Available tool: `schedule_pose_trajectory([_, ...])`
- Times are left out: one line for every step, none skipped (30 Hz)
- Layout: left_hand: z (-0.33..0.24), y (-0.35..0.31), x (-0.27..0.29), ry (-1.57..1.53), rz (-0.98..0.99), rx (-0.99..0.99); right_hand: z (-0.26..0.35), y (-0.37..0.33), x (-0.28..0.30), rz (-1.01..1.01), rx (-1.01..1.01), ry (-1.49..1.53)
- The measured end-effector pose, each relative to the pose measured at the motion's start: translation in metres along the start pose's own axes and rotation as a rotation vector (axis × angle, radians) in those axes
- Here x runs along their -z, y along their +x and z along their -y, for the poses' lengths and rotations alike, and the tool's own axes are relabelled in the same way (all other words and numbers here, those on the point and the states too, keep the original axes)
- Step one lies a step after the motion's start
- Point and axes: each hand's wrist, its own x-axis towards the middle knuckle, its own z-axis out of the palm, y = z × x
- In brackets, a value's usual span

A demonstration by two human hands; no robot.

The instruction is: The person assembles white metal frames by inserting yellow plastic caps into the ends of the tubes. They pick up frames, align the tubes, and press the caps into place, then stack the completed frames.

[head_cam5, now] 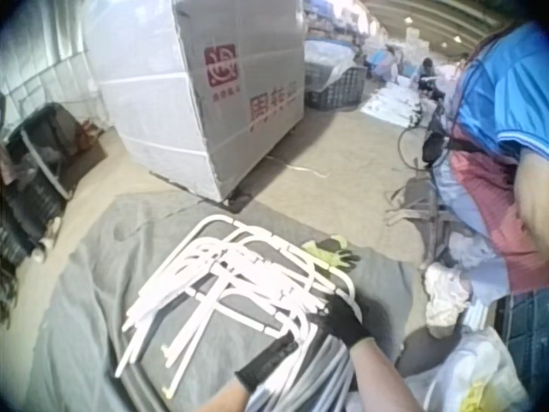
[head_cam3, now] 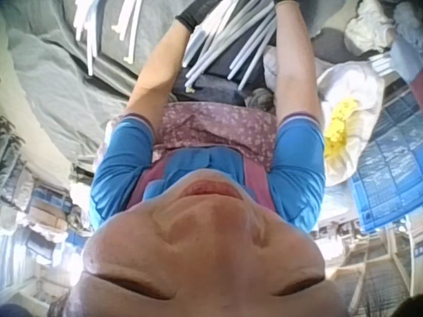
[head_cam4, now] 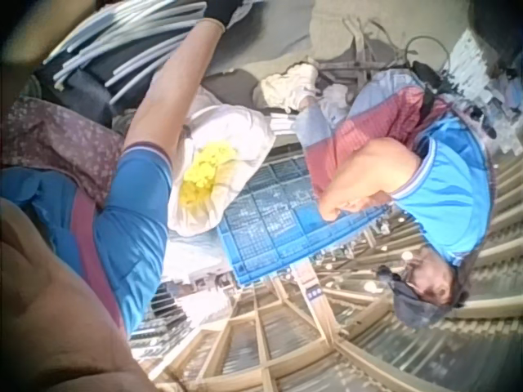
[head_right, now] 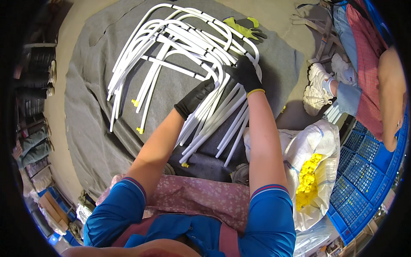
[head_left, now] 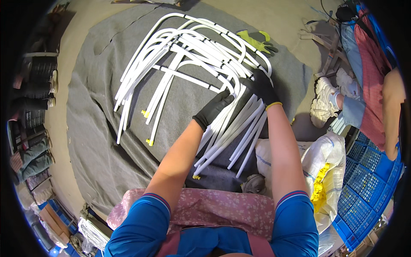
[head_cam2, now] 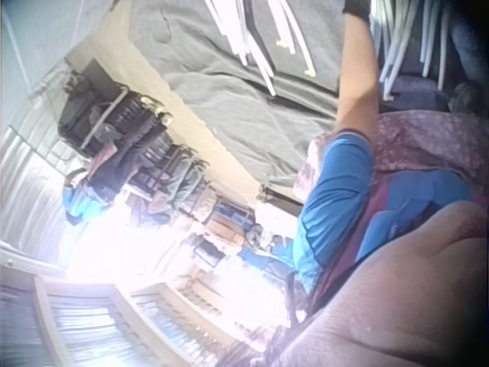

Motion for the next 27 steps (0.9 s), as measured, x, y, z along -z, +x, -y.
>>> schedule_pose_trajectory([0.003,-0.001,-0.002,-0.088,0.015,-0.070,0.002,0.004,-0.003,0.004,-0.016,0.054])
schedule_pose_trajectory([0.005,-0.002,-0.002,-0.144,0.034,-0.030,0.004,0.007,-0.007,0.015,-0.015,0.109])
schedule_pose_trajectory([0.008,-0.004,-0.004,-0.237,0.027,-0.084,0.005,0.009,-0.007,0.023,-0.010,0.162])
schedule_pose_trajectory([0.010,-0.005,-0.001,-0.315,0.109,-0.051,0.006,0.009,-0.007,0.109,0.018,0.301])
schedule_pose_trajectory([0.011,-0.008,-0.002,-0.363,0.092,-0.004,0.007,0.008,-0.003,0.301,-0.193,0.430])
schedule_pose_trajectory([0.012,-0.011,-0.001,-0.443,0.090,-0.016,0.009,0.005,0.000,0.382,-0.292,0.515])
schedule_pose_trajectory([0.013,-0.014,-0.002,-0.533,0.022,0.011,0.009,-0.003,0.007,0.438,-0.255,0.615])
schedule_pose_trajectory([0.011,-0.012,0.001,-0.493,0.041,0.022,0.013,-0.005,0.011,0.454,-0.415,0.537])
schedule_pose_trajectory([0.010,-0.009,0.004,-0.446,0.034,0.113,0.016,-0.012,0.016,0.488,-0.470,0.468])
schedule_pose_trajectory([0.008,-0.004,0.004,-0.558,-0.018,0.140,0.020,-0.019,0.022,0.544,-0.504,0.428])
schedule_pose_trajectory([0.005,0.001,0.005,-0.792,-0.046,0.099,0.025,-0.026,0.026,0.572,-0.561,0.343])
schedule_pose_trajectory([0.002,0.009,0.008,-0.877,-0.064,0.069,0.031,-0.038,0.027,0.654,-0.521,0.392])
schedule_pose_trajectory([-0.001,0.015,0.011,-0.967,-0.040,-0.027,0.038,-0.050,0.027,0.716,-0.514,0.397])
schedule_pose_trajectory([-0.002,0.018,0.009,-1.280,-0.012,-0.064,0.048,-0.064,0.022,0.711,-0.342,0.605])
schedule_pose_trajectory([-0.004,0.019,0.008,-1.225,-0.056,-0.053,0.058,-0.072,0.017,0.823,-0.438,0.425])
schedule_pose_trajectory([-0.006,0.016,0.008,-1.110,-0.108,-0.032,0.066,-0.080,0.016,0.759,-0.213,0.450])
schedule_pose_trajectory([-0.009,0.011,0.007,-0.993,-0.159,0.009,0.075,-0.089,0.013,0.688,0.044,0.446])
schedule_pose_trajectory([-0.014,0.007,0.005,-1.175,-0.116,0.081,0.084,-0.096,0.010,0.638,0.044,0.427])
schedule_pose_trajectory([-0.019,0.000,0.002,-1.218,-0.092,0.063,0.092,-0.104,0.009,0.577,0.079,0.408])
schedule_pose_trajectory([-0.026,-0.006,0.001,-1.183,-0.103,0.011,0.101,-0.112,0.007,0.491,0.138,0.454])
schedule_pose_trajectory([-0.034,-0.013,0.000,-1.142,-0.129,-0.036,0.107,-0.120,0.010,0.531,0.106,0.530])
schedule_pose_trajectory([-0.043,-0.022,-0.002,-1.200,-0.055,-0.109,0.117,-0.129,0.008,0.369,0.221,0.501])
schedule_pose_trajectory([-0.051,-0.031,-0.002,-1.182,-0.059,-0.128,0.125,-0.138,0.008,0.205,0.338,0.467])
schedule_pose_trajectory([-0.061,-0.041,0.001,-1.165,0.028,-0.182,0.129,-0.153,0.017,0.391,0.209,0.496])
schedule_pose_trajectory([-0.069,-0.052,0.005,-1.164,0.167,-0.262,0.140,-0.168,0.015,0.480,0.022,0.775])
schedule_pose_trajectory([-0.077,-0.064,0.006,-1.157,0.214,-0.358,0.151,-0.180,0.015,0.447,0.060,0.779])
schedule_pose_trajectory([-0.083,-0.079,0.004,-1.176,-0.050,-0.357,0.163,-0.191,0.016,0.424,0.095,0.760])
